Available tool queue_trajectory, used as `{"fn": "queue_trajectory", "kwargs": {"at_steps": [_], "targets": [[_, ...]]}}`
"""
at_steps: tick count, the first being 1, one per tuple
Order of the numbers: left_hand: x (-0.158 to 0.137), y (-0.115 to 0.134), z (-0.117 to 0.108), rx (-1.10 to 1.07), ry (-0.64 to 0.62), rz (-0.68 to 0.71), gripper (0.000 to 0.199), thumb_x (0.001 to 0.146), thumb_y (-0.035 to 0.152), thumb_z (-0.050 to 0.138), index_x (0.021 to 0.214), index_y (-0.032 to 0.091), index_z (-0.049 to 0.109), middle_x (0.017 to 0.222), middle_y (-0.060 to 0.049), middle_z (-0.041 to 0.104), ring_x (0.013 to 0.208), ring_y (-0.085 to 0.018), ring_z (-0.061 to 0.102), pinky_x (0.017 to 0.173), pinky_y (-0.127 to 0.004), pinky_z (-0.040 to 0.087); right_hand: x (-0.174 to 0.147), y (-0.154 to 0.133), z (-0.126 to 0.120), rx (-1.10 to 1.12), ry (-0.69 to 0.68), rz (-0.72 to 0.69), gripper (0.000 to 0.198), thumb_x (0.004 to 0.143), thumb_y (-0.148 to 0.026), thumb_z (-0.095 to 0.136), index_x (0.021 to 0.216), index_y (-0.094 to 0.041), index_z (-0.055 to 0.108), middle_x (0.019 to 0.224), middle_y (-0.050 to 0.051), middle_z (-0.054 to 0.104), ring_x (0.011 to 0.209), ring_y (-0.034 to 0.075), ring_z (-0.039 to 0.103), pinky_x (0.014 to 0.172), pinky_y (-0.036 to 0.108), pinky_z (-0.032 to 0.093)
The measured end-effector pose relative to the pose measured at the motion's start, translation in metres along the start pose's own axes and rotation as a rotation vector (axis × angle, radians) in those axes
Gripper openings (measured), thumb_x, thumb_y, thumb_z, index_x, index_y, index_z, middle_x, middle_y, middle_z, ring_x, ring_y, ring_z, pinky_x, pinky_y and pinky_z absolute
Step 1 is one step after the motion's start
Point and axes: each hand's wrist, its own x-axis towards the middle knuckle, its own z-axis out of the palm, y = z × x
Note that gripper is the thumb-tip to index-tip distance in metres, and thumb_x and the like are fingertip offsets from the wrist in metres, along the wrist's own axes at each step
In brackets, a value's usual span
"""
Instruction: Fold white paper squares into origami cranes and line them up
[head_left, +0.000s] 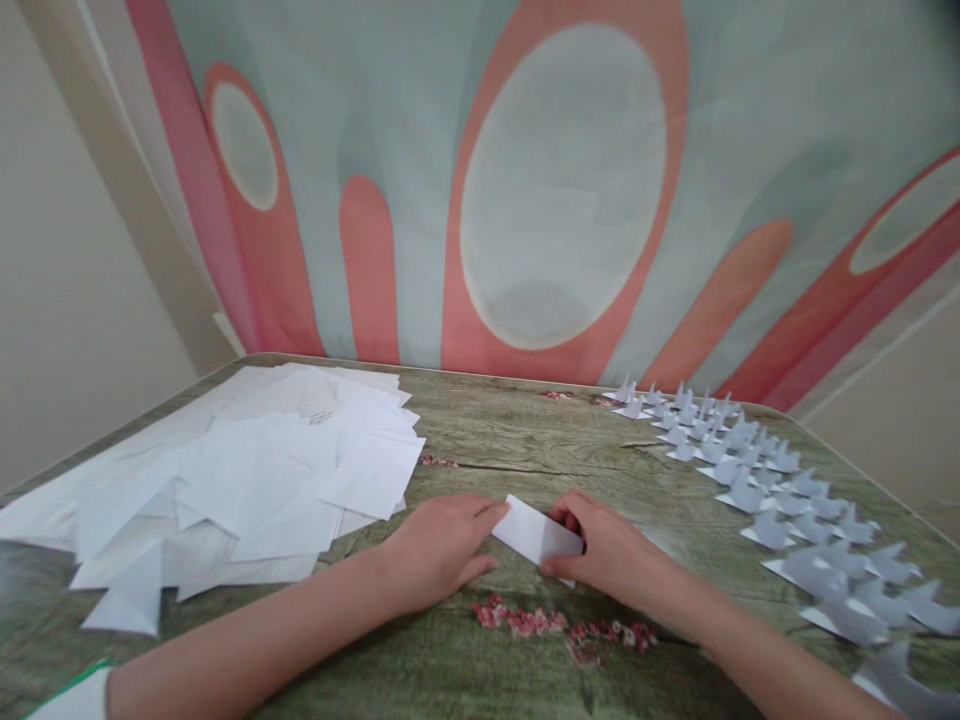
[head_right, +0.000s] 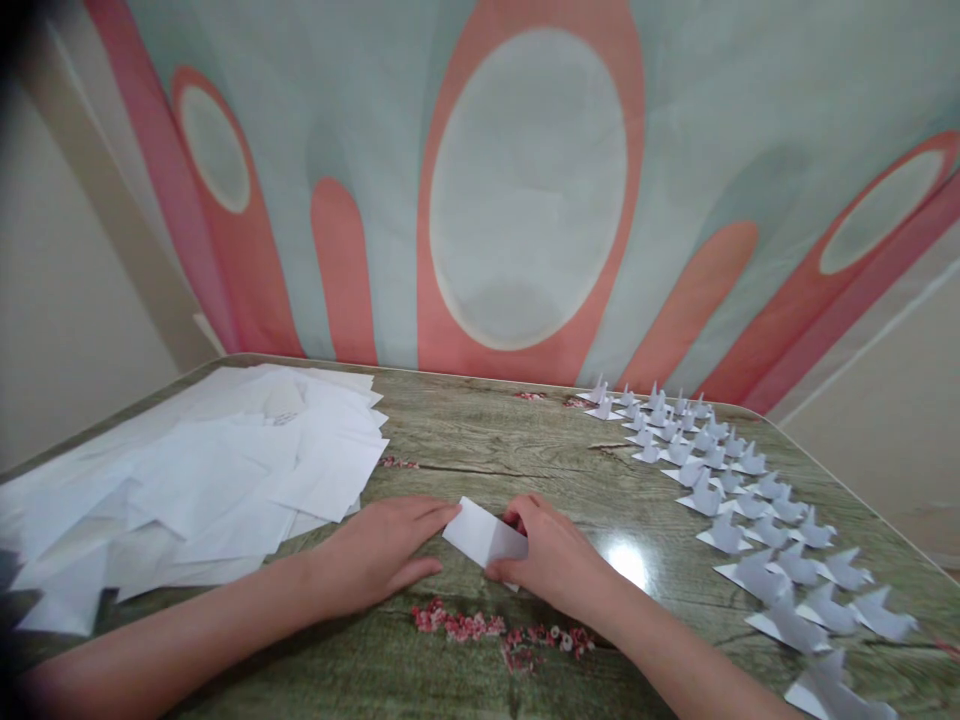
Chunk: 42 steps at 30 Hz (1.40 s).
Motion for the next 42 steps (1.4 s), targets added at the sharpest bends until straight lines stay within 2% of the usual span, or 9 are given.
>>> {"fn": "queue_trajectory", "kwargs": {"at_steps": [3,7,12,17,21,25,29,35,42], "targets": [[0.015,-0.004,0.0,-0.074,0.014,0.004,0.055,0.078,0.026,0.06,0.129,0.017,0.04,0.123,-0.009,0.055,0.111,-0.021,0.052,0.094,-0.032,0.041,0.004,0.003,-0.005,0.073,-0.038,-0.038,0.012,0.07,-0.027,0.063,0.074,-0.017,0.059,0.071,-0.001,0.058,0.063,0.013,0.051,0.054,0.023,0.034],[0.033,-0.01,0.0,-0.226,0.13,-0.068,0.058,0.078,0.026,0.06,0.131,0.019,0.036,0.127,-0.009,0.051,0.11,-0.021,0.053,0.094,-0.034,0.041,0.014,0.015,-0.011,0.361,-0.14,-0.016,0.019,0.077,-0.033,0.056,0.069,-0.015,0.058,0.058,-0.003,0.053,0.053,0.011,0.046,0.05,0.022,0.032],[0.05,-0.009,0.003,-0.633,0.325,-0.146,0.062,0.082,0.022,0.054,0.135,0.021,0.024,0.13,-0.012,0.046,0.098,-0.017,0.059,0.078,-0.029,0.05,0.019,0.023,-0.011,0.721,-0.021,0.074,0.032,0.078,-0.048,0.055,0.073,-0.016,0.051,0.054,-0.005,0.051,0.049,0.009,0.045,0.049,0.022,0.033],[0.059,-0.003,0.025,-0.918,0.344,-0.065,0.054,0.078,0.009,0.053,0.128,0.02,0.034,0.129,-0.01,0.045,0.098,-0.014,0.057,0.081,-0.027,0.05,0.018,0.022,-0.001,0.889,0.061,0.107,0.034,0.078,-0.05,0.054,0.074,-0.016,0.049,0.058,-0.003,0.055,0.052,0.009,0.047,0.053,0.022,0.037],[0.061,-0.007,0.039,-1.025,0.367,-0.035,0.046,0.079,0.012,0.056,0.122,0.02,0.045,0.121,-0.008,0.05,0.096,-0.015,0.057,0.082,-0.028,0.049,0.016,0.027,0.005,0.895,0.037,0.068,0.032,0.08,-0.047,0.054,0.074,-0.017,0.05,0.058,-0.003,0.056,0.051,0.009,0.046,0.053,0.022,0.037],[0.059,-0.009,0.038,-1.046,0.374,0.02,0.042,0.078,0.017,0.06,0.119,0.021,0.053,0.119,-0.007,0.05,0.102,-0.018,0.054,0.084,-0.029,0.048,0.013,0.029,0.006,0.83,0.012,0.025,0.028,0.082,-0.044,0.054,0.075,-0.017,0.051,0.058,-0.003,0.054,0.052,0.009,0.045,0.052,0.022,0.035],[0.057,-0.008,0.037,-1.035,0.348,-0.009,0.042,0.077,0.019,0.062,0.118,0.021,0.055,0.122,-0.008,0.05,0.105,-0.02,0.052,0.082,-0.028,0.047,0.009,0.023,0.009,0.775,0.023,-0.058,0.024,0.083,-0.04,0.055,0.075,-0.017,0.052,0.062,-0.003,0.051,0.057,0.01,0.045,0.054,0.022,0.036],[0.057,-0.008,0.041,-1.128,0.284,-0.077,0.047,0.074,0.023,0.065,0.119,0.015,0.053,0.11,-0.009,0.059,0.088,-0.017,0.057,0.078,-0.029,0.046,0.002,0.015,0.017,0.871,0.188,-0.148,0.023,0.088,-0.035,0.048,0.106,-0.022,0.042,0.09,0.002,0.054,0.073,0.013,0.053,0.061,0.025,0.044],[0.056,-0.008,0.038,-1.228,0.169,-0.057,0.054,0.073,0.024,0.065,0.123,0.013,0.049,0.094,-0.007,0.063,0.079,-0.015,0.055,0.071,-0.027,0.045,0.008,0.021,0.016,0.851,0.32,-0.136,0.033,0.087,-0.034,0.048,0.117,-0.025,0.037,0.092,0.003,0.053,0.072,0.014,0.054,0.062,0.026,0.046]]}}
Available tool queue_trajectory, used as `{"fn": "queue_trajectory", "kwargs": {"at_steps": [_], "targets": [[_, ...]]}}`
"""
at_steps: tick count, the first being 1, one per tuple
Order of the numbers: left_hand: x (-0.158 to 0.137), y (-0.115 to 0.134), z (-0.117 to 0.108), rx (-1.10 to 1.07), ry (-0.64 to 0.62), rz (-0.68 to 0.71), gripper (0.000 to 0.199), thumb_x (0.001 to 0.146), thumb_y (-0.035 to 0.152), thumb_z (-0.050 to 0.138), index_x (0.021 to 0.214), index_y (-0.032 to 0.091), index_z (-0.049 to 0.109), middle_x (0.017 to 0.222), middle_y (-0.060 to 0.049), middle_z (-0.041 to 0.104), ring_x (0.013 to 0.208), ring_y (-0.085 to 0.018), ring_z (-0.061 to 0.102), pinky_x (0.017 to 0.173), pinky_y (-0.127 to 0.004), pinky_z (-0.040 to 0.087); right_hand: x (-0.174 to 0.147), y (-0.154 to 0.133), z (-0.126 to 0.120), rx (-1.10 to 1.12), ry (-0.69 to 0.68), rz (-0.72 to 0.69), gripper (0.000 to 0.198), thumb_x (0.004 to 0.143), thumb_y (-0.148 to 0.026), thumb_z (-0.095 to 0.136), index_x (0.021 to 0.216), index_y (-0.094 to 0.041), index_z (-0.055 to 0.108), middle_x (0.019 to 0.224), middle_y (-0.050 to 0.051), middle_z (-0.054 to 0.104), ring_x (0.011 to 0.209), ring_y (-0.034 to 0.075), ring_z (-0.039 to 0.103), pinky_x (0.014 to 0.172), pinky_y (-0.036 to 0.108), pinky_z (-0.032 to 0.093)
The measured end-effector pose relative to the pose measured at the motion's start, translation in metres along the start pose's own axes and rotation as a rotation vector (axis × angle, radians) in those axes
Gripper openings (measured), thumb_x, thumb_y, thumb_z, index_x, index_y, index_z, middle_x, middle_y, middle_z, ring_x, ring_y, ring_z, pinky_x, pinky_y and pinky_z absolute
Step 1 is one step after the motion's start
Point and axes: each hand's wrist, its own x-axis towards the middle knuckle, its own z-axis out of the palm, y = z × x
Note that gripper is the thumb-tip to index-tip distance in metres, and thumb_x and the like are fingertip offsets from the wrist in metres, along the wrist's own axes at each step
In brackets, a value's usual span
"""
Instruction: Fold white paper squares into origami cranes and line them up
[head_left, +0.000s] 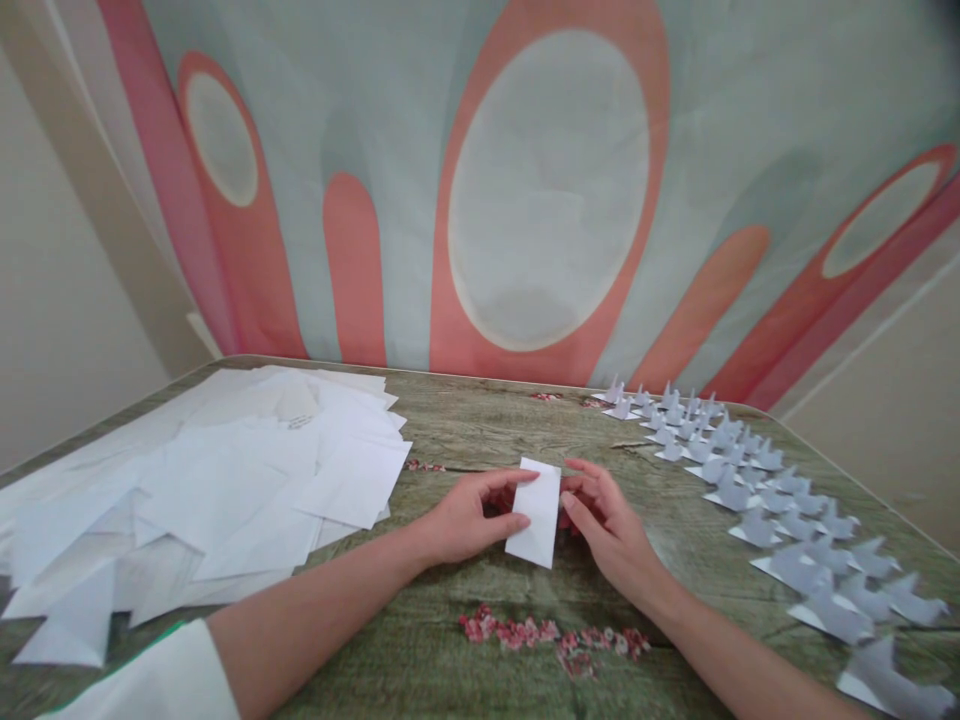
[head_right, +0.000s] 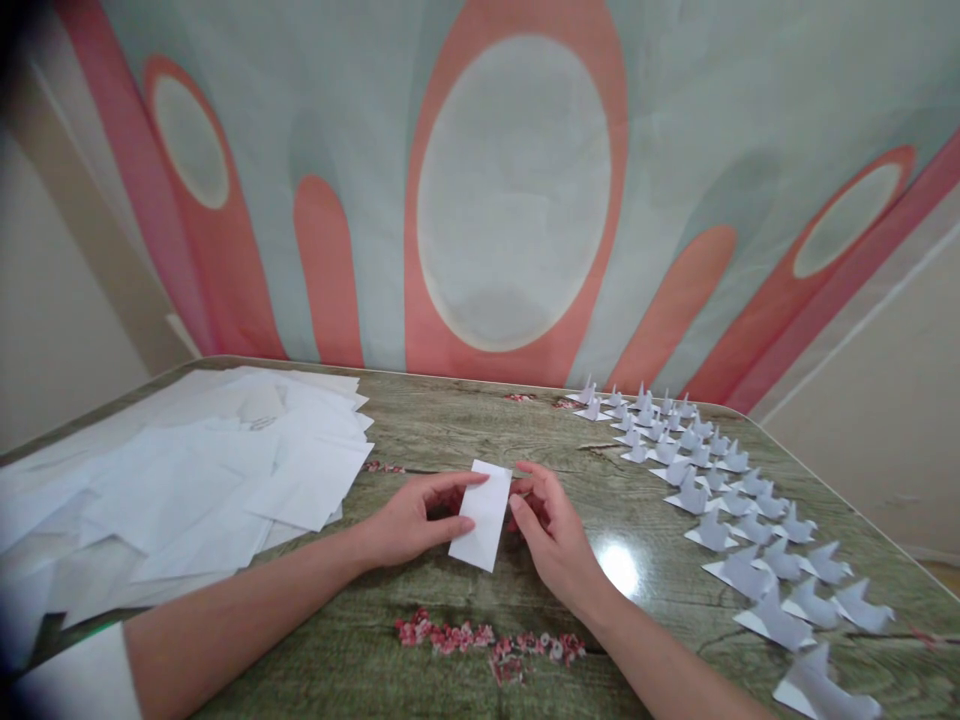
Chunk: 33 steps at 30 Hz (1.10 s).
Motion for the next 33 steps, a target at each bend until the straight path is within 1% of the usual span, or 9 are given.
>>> {"fn": "queue_trajectory", "kwargs": {"at_steps": [7,12,15,22,26,29,33], "targets": [[-0.0014,0.0068,-0.0006,0.039,-0.054,-0.02,0.05,0.075,0.027,0.062,0.122,0.013,0.051,0.094,-0.007,0.062,0.078,-0.015,0.054,0.071,-0.027,0.044,0.0003,0.0064,-0.0012,-0.016,0.028,-0.008,0.027,0.086,-0.036,0.049,0.109,-0.023,0.046,0.087,0.002,0.056,0.07,0.014,0.055,0.061,0.026,0.047],[-0.0019,0.0067,-0.0012,0.06,-0.065,-0.015,0.048,0.078,0.029,0.06,0.123,0.014,0.05,0.097,-0.007,0.062,0.079,-0.016,0.055,0.072,-0.027,0.044,0.0001,0.0077,-0.0023,-0.021,0.014,-0.011,0.023,0.086,-0.035,0.05,0.105,-0.022,0.048,0.087,0.003,0.056,0.073,0.015,0.054,0.061,0.026,0.047],[-0.0017,0.0047,-0.0024,0.079,-0.073,-0.007,0.047,0.079,0.03,0.059,0.123,0.014,0.051,0.099,-0.007,0.062,0.08,-0.016,0.055,0.07,-0.026,0.044,-0.0002,0.0074,-0.0032,-0.046,-0.003,-0.004,0.021,0.086,-0.034,0.051,0.102,-0.021,0.051,0.086,0.002,0.056,0.069,0.013,0.053,0.061,0.026,0.045],[-0.0023,0.0043,-0.0042,0.116,-0.087,0.007,0.047,0.08,0.031,0.058,0.124,0.016,0.049,0.102,-0.007,0.062,0.079,-0.015,0.055,0.068,-0.024,0.043,-0.0012,0.0089,-0.0046,-0.075,-0.025,0.01,0.021,0.084,-0.033,0.053,0.101,-0.021,0.051,0.082,0.001,0.057,0.066,0.013,0.052,0.059,0.025,0.042],[-0.0036,0.008,-0.0044,0.154,-0.119,0.038,0.046,0.079,0.031,0.058,0.123,0.018,0.05,0.107,-0.006,0.06,0.085,-0.016,0.055,0.072,-0.025,0.044,-0.0018,0.0076,-0.0042,-0.058,-0.061,0.002,0.018,0.082,-0.032,0.056,0.095,-0.021,0.051,0.076,0.0,0.056,0.066,0.014,0.052,0.059,0.025,0.042],[-0.0038,0.0092,-0.0041,0.167,-0.123,0.037,0.048,0.079,0.03,0.058,0.125,0.018,0.048,0.11,-0.006,0.059,0.089,-0.017,0.055,0.075,-0.026,0.044,-0.0014,0.0062,-0.0038,-0.079,-0.067,-0.039,0.015,0.081,-0.032,0.057,0.089,-0.02,0.054,0.081,0.001,0.054,0.067,0.014,0.051,0.059,0.025,0.042],[-0.0021,0.0058,-0.0036,0.145,-0.076,0.025,0.053,0.077,0.031,0.062,0.126,0.016,0.047,0.112,-0.008,0.059,0.092,-0.019,0.056,0.077,-0.028,0.045,-0.0005,0.0077,-0.0044,-0.125,-0.007,-0.098,0.014,0.08,-0.032,0.057,0.087,-0.02,0.057,0.087,0.004,0.053,0.073,0.016,0.052,0.061,0.026,0.043]]}}
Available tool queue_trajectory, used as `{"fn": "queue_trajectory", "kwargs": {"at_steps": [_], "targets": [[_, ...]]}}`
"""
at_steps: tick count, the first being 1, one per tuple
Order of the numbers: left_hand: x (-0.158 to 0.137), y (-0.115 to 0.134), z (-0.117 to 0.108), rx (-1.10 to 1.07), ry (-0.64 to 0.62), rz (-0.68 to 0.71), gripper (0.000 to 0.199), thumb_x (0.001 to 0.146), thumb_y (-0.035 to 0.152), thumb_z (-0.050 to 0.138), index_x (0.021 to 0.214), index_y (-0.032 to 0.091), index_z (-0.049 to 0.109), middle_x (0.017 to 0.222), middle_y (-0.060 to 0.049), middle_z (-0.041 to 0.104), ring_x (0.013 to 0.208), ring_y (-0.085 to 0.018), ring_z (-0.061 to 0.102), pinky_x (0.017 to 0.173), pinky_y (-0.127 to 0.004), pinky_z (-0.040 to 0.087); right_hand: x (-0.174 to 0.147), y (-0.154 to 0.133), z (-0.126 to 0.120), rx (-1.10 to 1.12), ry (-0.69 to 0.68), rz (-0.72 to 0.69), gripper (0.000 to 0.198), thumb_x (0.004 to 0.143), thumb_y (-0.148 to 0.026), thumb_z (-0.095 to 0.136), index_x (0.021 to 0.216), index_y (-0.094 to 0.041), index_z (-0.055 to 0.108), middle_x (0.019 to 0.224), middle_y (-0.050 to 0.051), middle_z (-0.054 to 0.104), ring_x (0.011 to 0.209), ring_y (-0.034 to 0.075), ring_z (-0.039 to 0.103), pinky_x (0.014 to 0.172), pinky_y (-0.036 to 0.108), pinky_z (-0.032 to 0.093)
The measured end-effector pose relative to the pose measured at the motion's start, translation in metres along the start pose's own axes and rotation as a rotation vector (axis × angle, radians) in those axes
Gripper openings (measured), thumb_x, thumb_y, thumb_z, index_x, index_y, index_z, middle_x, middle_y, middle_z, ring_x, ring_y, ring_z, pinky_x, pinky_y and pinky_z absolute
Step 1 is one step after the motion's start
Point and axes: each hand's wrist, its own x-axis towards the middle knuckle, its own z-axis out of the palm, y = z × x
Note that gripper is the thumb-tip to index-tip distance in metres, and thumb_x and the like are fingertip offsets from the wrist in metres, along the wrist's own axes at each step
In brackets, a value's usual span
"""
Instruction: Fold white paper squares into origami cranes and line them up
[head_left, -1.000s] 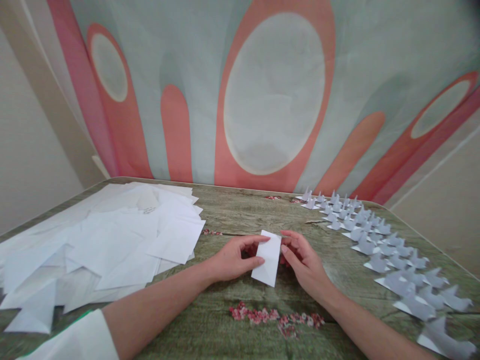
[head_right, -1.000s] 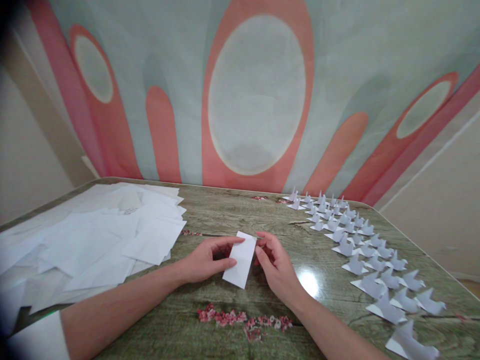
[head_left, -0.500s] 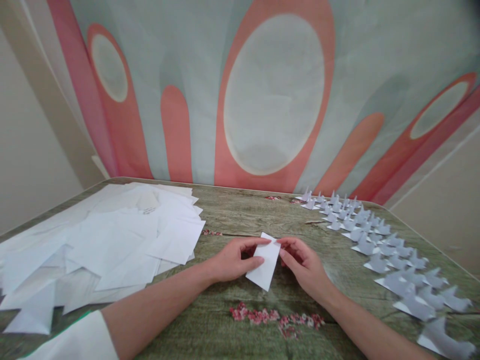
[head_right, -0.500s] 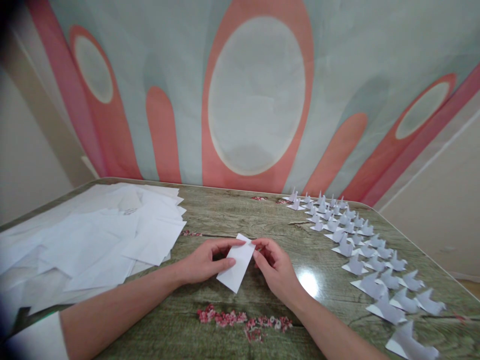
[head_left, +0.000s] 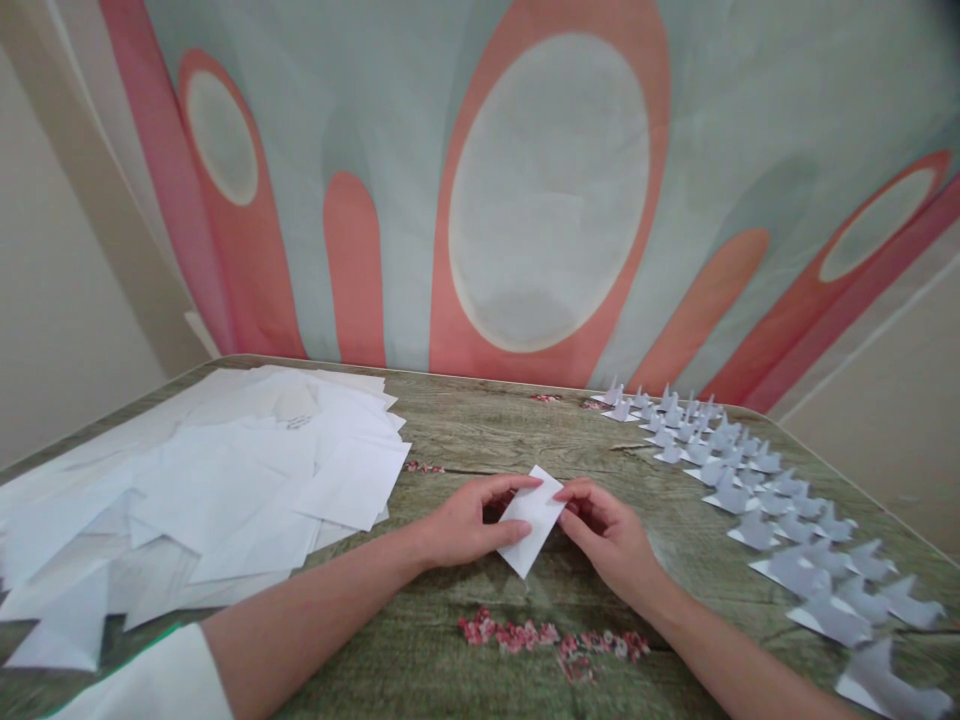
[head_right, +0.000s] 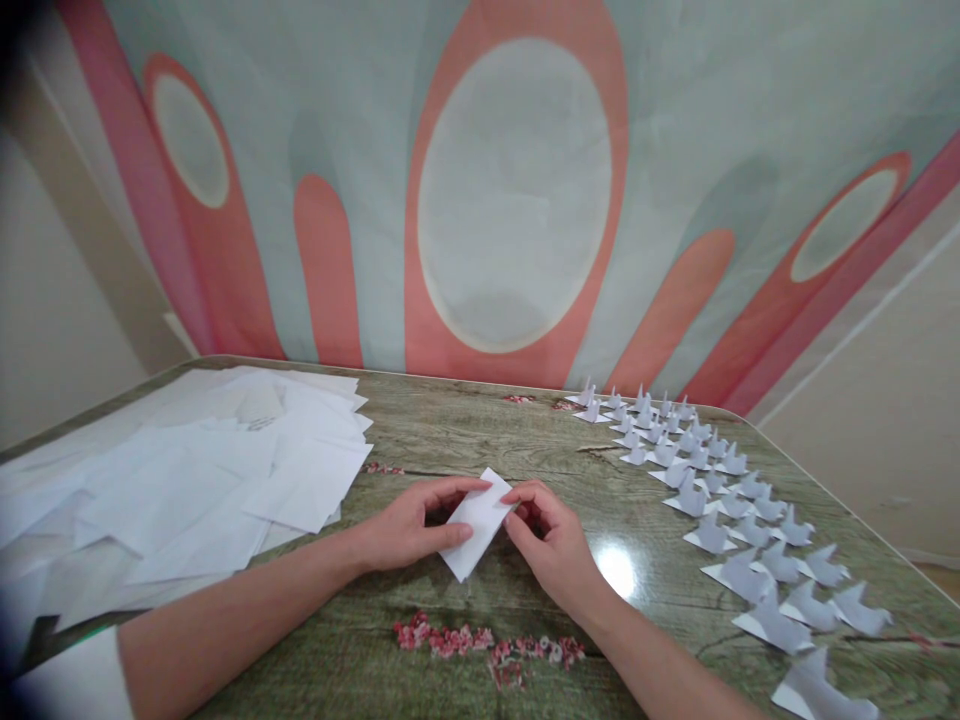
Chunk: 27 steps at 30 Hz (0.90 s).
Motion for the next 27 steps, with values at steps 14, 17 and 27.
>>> {"fn": "queue_trajectory", "kwargs": {"at_steps": [14,17,27], "targets": [[0.0019,-0.0024,-0.0009,-0.054,0.085,-0.056,0.042,0.071,0.034,0.067,0.108,0.015,0.062,0.102,-0.008,0.063,0.078,-0.015,0.056,0.069,-0.025,0.045,0.0021,-0.0031,0.001,-0.112,-0.003,-0.072,0.012,0.077,-0.023,0.057,0.086,-0.021,0.064,0.088,0.005,0.056,0.074,0.017,0.054,0.063,0.027,0.042],[0.002,-0.0002,-0.0003,-0.09,0.077,-0.071,0.044,0.071,0.035,0.067,0.109,0.014,0.061,0.094,-0.007,0.064,0.076,-0.015,0.056,0.069,-0.025,0.045,0.0016,-0.0018,0.0006,-0.11,0.024,-0.066,0.011,0.077,-0.022,0.056,0.085,-0.021,0.064,0.087,0.005,0.057,0.075,0.018,0.054,0.063,0.028,0.043],[0.0037,-0.0051,-0.0019,-0.065,0.076,-0.048,0.037,0.071,0.033,0.067,0.101,0.013,0.065,0.098,-0.008,0.064,0.077,-0.016,0.057,0.067,-0.024,0.044,0.0025,0.0048,0.0004,-0.12,0.069,-0.034,0.009,0.075,-0.023,0.057,0.081,-0.02,0.062,0.084,0.005,0.059,0.074,0.018,0.055,0.062,0.029,0.044]]}}
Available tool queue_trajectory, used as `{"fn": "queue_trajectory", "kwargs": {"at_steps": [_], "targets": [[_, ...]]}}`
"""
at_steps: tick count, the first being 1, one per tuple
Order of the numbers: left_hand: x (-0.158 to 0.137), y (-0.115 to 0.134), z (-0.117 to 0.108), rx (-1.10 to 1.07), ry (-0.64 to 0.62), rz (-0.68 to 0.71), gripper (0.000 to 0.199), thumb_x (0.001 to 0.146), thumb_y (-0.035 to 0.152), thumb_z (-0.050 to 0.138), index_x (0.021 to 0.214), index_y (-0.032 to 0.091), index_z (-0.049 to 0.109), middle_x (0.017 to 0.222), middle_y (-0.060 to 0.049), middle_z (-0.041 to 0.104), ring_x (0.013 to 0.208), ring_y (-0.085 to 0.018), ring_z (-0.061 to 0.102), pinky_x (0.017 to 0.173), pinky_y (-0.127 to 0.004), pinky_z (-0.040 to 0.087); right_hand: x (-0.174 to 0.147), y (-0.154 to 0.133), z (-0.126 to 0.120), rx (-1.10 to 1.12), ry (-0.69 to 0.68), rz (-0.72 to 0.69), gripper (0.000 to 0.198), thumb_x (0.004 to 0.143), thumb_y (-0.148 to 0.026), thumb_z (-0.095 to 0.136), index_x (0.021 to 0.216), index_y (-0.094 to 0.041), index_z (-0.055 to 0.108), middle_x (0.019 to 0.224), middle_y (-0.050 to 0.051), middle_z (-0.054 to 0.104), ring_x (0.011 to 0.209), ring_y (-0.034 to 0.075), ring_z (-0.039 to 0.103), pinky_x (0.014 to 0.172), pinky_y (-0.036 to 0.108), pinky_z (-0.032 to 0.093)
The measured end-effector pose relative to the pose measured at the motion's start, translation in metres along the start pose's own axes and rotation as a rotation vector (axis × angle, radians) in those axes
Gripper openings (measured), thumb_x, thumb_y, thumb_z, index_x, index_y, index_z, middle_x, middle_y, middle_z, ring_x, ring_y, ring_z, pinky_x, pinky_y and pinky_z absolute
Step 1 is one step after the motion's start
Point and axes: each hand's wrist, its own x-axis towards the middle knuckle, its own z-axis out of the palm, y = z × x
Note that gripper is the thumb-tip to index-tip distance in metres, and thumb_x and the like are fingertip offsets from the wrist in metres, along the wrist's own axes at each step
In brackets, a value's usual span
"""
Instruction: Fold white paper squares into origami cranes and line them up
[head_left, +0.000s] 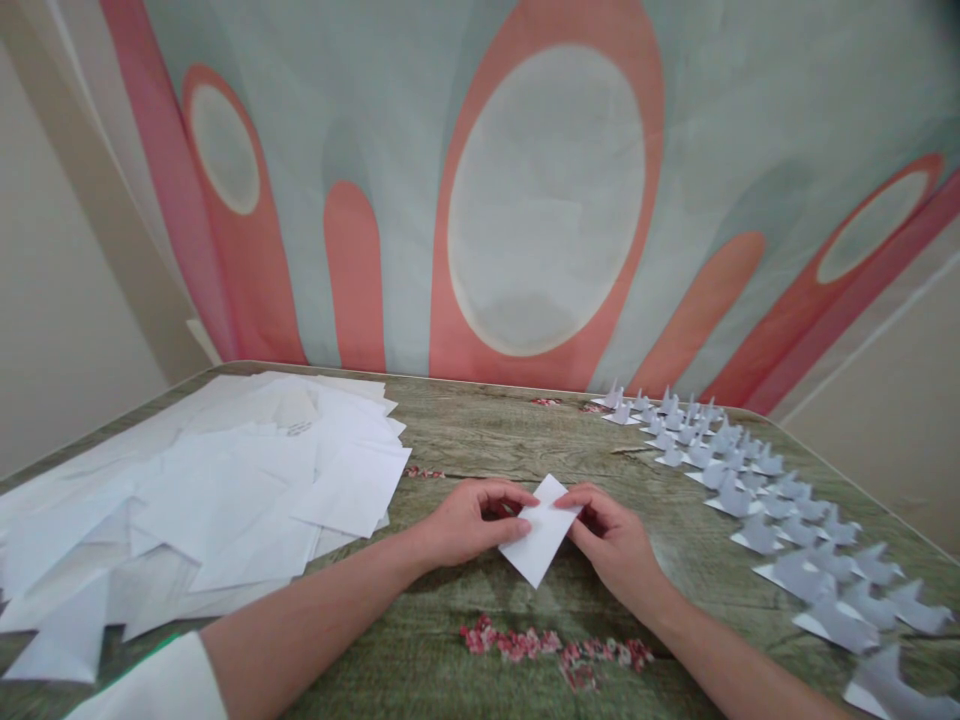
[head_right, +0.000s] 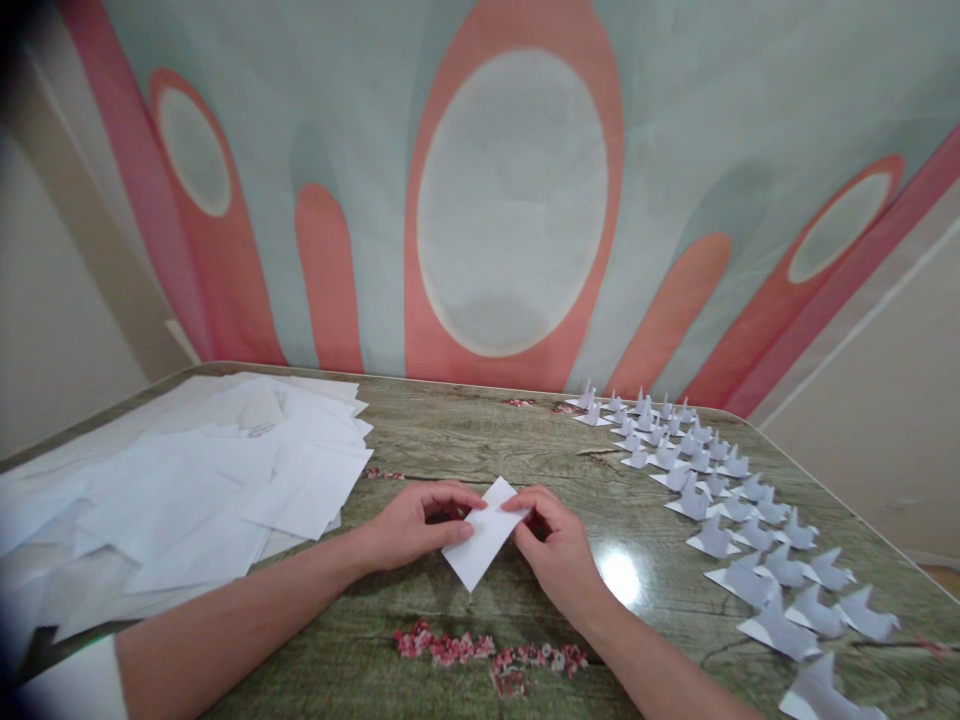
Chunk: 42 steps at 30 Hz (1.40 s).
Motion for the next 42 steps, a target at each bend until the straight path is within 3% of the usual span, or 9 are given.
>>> {"fn": "queue_trajectory", "kwargs": {"at_steps": [5,18,30,38,42], "targets": [[0.0,0.0,-0.002,0.06,-0.027,0.045,0.032,0.072,0.032,0.066,0.099,0.014,0.067,0.099,-0.008,0.063,0.083,-0.017,0.058,0.069,-0.024,0.044,-0.002,0.003,0.001,0.015,-0.01,0.062,0.007,0.074,-0.022,0.058,0.081,-0.02,0.059,0.082,0.003,0.06,0.069,0.017,0.055,0.06,0.027,0.044],[0.001,0.003,-0.002,0.063,-0.015,0.057,0.031,0.071,0.034,0.067,0.097,0.017,0.068,0.104,-0.008,0.062,0.087,-0.017,0.058,0.069,-0.023,0.044,-0.003,-0.002,0.001,0.017,-0.046,0.042,0.009,0.076,-0.022,0.057,0.083,-0.02,0.061,0.085,0.004,0.058,0.071,0.017,0.055,0.062,0.028,0.044],[0.002,0.0,-0.003,0.062,-0.011,0.103,0.026,0.071,0.029,0.069,0.094,0.016,0.07,0.09,-0.005,0.062,0.078,-0.014,0.056,0.065,-0.021,0.041,-0.003,-0.009,-0.001,-0.038,-0.07,0.002,0.01,0.075,-0.019,0.058,0.082,-0.021,0.064,0.084,0.003,0.061,0.073,0.017,0.056,0.064,0.028,0.043],[0.0,0.005,-0.002,0.041,-0.076,0.11,0.038,0.067,0.028,0.073,0.102,0.016,0.066,0.102,-0.007,0.062,0.09,-0.017,0.056,0.078,-0.024,0.042,-0.004,-0.01,-0.001,-0.045,-0.047,-0.021,0.009,0.076,-0.017,0.058,0.082,-0.02,0.065,0.083,0.002,0.06,0.07,0.015,0.055,0.062,0.026,0.042],[0.001,0.002,-0.002,0.027,-0.066,0.091,0.035,0.067,0.029,0.072,0.099,0.015,0.068,0.095,-0.006,0.063,0.082,-0.015,0.057,0.069,-0.021,0.043,-0.004,-0.012,0.0,-0.061,-0.056,-0.035,0.009,0.076,-0.017,0.058,0.082,-0.019,0.065,0.083,0.003,0.06,0.07,0.015,0.055,0.063,0.026,0.042]]}}
